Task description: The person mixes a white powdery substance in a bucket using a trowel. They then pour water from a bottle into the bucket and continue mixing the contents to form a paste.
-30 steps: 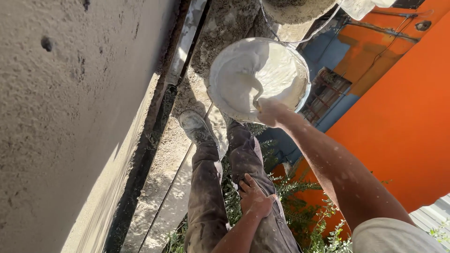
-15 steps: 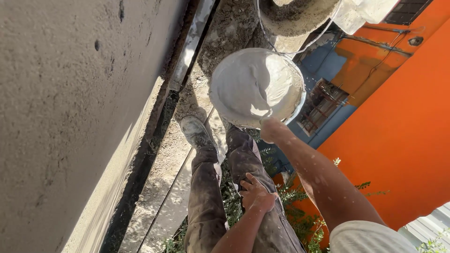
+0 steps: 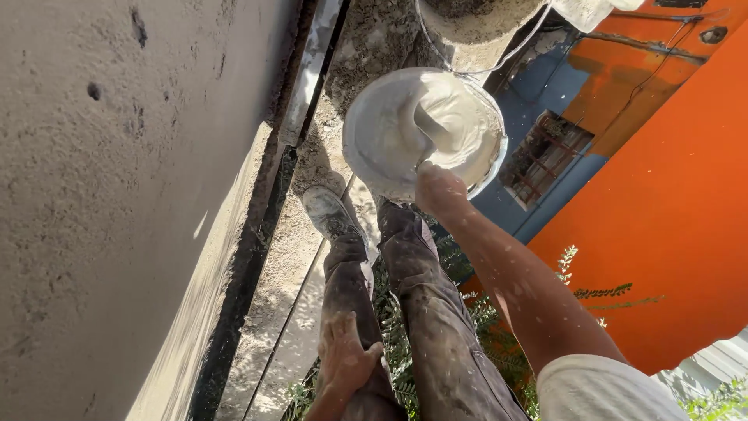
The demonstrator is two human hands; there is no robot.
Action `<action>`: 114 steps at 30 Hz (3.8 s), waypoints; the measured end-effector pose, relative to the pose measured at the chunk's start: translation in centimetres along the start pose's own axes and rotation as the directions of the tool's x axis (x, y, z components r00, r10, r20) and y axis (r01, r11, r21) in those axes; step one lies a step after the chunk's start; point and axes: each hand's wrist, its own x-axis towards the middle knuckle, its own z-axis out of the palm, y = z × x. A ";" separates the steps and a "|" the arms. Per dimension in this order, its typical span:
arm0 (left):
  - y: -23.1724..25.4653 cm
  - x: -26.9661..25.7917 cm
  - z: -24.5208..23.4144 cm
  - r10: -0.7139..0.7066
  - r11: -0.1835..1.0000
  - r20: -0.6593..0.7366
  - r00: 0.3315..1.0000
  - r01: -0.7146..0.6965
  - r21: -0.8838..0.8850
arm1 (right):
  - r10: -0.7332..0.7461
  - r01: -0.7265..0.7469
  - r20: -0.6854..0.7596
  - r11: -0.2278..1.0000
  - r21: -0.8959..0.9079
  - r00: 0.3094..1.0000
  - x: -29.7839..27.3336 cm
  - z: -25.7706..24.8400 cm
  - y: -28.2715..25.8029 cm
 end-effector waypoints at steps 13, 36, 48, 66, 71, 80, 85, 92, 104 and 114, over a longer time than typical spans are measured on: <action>0.4 2.0 -0.8 -0.349 0.933 0.251 0.903 0.309 0.187 | 0.288 -0.324 0.152 0.873 0.364 0.946 -1.3 -1.8 7.0; -1.5 3.2 2.4 -0.354 0.933 0.203 0.913 0.330 0.140 | 0.068 -0.068 0.035 0.998 0.006 0.997 -0.1 -7.2 1.0; -1.2 3.4 2.9 -0.374 0.926 0.203 0.905 0.350 0.144 | 0.068 0.168 0.345 0.776 -0.608 0.936 2.3 -0.1 1.2; -0.9 3.9 2.6 -0.356 0.930 0.205 0.912 0.324 0.176 | 0.041 0.053 0.325 0.959 -0.278 0.945 13.3 2.2 7.9; -1.2 3.8 2.8 -0.373 0.924 0.189 0.908 0.345 0.164 | -0.280 0.673 0.665 0.581 -0.457 0.693 18.6 8.4 5.6; -2.1 4.5 3.8 -0.354 0.925 0.174 0.919 0.317 0.208 | -0.186 -0.224 0.366 0.522 0.823 0.912 4.6 1.9 -1.9; -1.5 4.3 2.9 -0.374 0.917 0.202 0.905 0.329 0.224 | -0.232 -0.001 0.238 0.714 0.700 0.943 2.4 0.2 1.3; -1.5 3.7 2.2 -0.366 0.929 0.216 0.905 0.339 0.150 | 0.067 -0.048 0.173 0.993 -0.109 0.983 3.1 2.2 2.1; -2.3 3.7 3.2 -0.341 0.935 0.227 0.912 0.306 0.177 | -0.065 0.064 0.252 0.998 0.014 0.965 -0.5 0.2 -1.4; -2.1 4.2 3.0 -0.372 0.923 0.200 0.907 0.338 0.185 | 0.186 -0.072 0.436 0.962 -0.265 0.880 1.6 -1.0 -1.6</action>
